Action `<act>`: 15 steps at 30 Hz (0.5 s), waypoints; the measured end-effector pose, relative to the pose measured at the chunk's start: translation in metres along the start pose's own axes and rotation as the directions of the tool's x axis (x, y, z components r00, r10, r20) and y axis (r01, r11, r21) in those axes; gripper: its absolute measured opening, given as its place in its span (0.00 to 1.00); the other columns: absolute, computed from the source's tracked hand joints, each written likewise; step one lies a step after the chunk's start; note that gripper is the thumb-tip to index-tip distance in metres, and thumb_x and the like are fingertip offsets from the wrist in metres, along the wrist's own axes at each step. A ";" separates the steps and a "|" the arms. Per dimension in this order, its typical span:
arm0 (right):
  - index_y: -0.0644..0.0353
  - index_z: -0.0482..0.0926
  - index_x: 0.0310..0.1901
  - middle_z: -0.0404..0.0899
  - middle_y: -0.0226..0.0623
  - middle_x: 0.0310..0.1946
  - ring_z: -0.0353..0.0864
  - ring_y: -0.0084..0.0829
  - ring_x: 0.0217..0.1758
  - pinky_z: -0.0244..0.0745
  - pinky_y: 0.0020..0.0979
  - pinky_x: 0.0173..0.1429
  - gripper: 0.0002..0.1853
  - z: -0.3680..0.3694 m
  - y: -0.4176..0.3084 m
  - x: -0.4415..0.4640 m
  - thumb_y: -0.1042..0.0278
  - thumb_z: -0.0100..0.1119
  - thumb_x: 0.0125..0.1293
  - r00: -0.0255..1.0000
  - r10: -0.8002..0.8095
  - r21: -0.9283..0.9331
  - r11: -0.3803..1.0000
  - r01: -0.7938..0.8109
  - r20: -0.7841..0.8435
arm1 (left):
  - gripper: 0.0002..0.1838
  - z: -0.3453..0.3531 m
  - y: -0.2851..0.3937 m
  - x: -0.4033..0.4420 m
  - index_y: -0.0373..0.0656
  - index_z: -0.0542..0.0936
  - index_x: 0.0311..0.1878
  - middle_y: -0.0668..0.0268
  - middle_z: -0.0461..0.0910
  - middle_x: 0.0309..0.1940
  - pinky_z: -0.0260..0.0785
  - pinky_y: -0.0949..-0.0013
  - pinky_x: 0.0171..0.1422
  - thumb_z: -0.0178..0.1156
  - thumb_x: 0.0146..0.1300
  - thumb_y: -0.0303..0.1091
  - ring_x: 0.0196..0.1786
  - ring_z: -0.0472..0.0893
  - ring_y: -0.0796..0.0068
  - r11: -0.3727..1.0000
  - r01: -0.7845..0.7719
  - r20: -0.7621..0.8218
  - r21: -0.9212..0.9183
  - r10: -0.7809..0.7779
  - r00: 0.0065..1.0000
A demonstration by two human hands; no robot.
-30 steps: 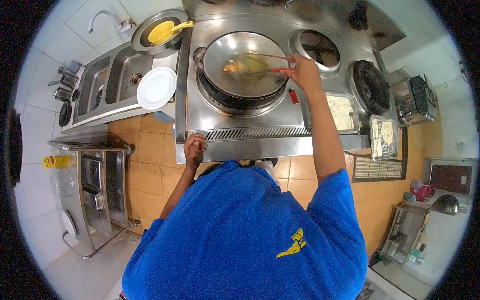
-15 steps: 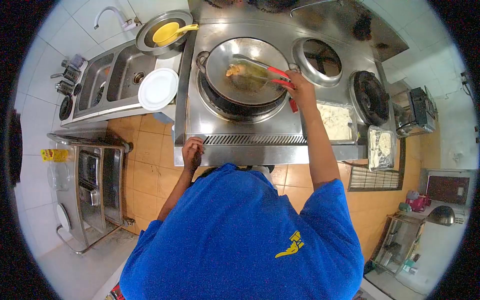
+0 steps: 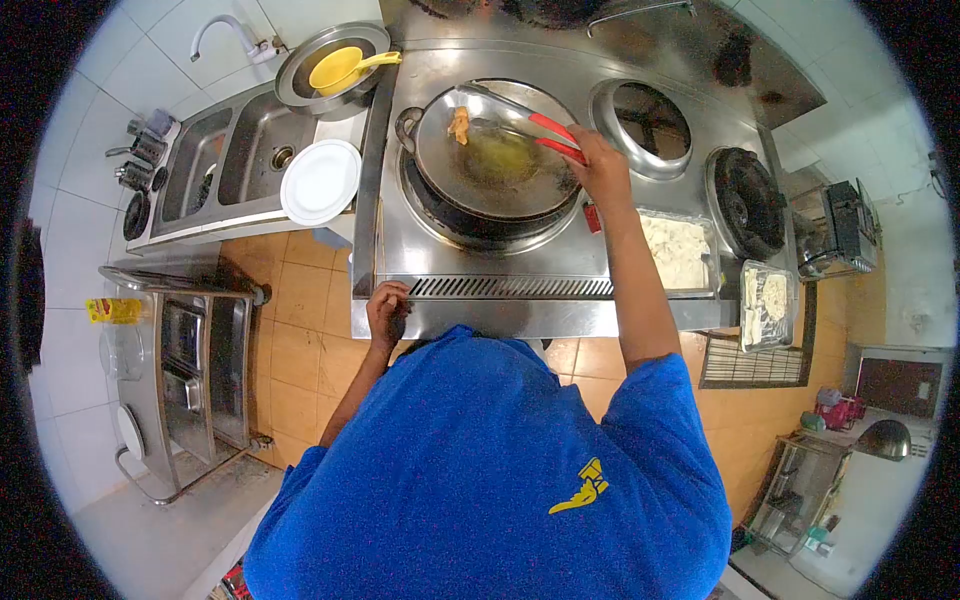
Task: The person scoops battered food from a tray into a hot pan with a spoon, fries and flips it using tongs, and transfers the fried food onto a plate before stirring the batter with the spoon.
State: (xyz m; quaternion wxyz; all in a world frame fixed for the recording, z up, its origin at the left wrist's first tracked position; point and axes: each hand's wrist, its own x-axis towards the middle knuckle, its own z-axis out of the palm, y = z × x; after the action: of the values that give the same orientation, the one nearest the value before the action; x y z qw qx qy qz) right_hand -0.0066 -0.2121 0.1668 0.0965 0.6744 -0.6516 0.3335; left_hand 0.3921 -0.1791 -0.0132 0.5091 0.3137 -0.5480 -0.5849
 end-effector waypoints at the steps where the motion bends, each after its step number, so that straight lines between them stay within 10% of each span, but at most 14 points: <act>1: 0.59 0.75 0.52 0.79 0.43 0.47 0.80 0.41 0.49 0.78 0.34 0.47 0.26 -0.002 -0.003 0.001 0.73 0.71 0.47 1.000 0.019 0.018 1.000 -0.019 0.008 | 0.22 0.000 0.000 0.000 0.34 0.77 0.28 0.59 0.75 0.35 0.64 0.78 0.25 0.53 0.64 0.47 0.22 0.72 0.80 1.000 0.002 0.000 0.005 -0.002 1.000; 15: 0.60 0.76 0.49 0.80 0.41 0.45 0.81 0.41 0.45 0.78 0.34 0.42 0.24 -0.018 0.018 -0.017 0.74 0.70 0.48 0.999 0.038 -0.069 0.997 -0.041 -0.037 | 0.21 0.001 0.004 0.001 0.34 0.77 0.29 0.59 0.75 0.37 0.63 0.78 0.25 0.54 0.64 0.46 0.23 0.71 0.81 1.000 -0.001 0.018 -0.016 0.002 1.000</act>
State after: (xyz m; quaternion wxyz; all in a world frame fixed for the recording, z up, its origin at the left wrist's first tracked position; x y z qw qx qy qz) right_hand -0.0283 -0.1906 0.1656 0.1248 0.6516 -0.6742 0.3245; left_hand 0.3921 -0.1793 -0.0087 0.5072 0.3041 -0.5479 -0.5917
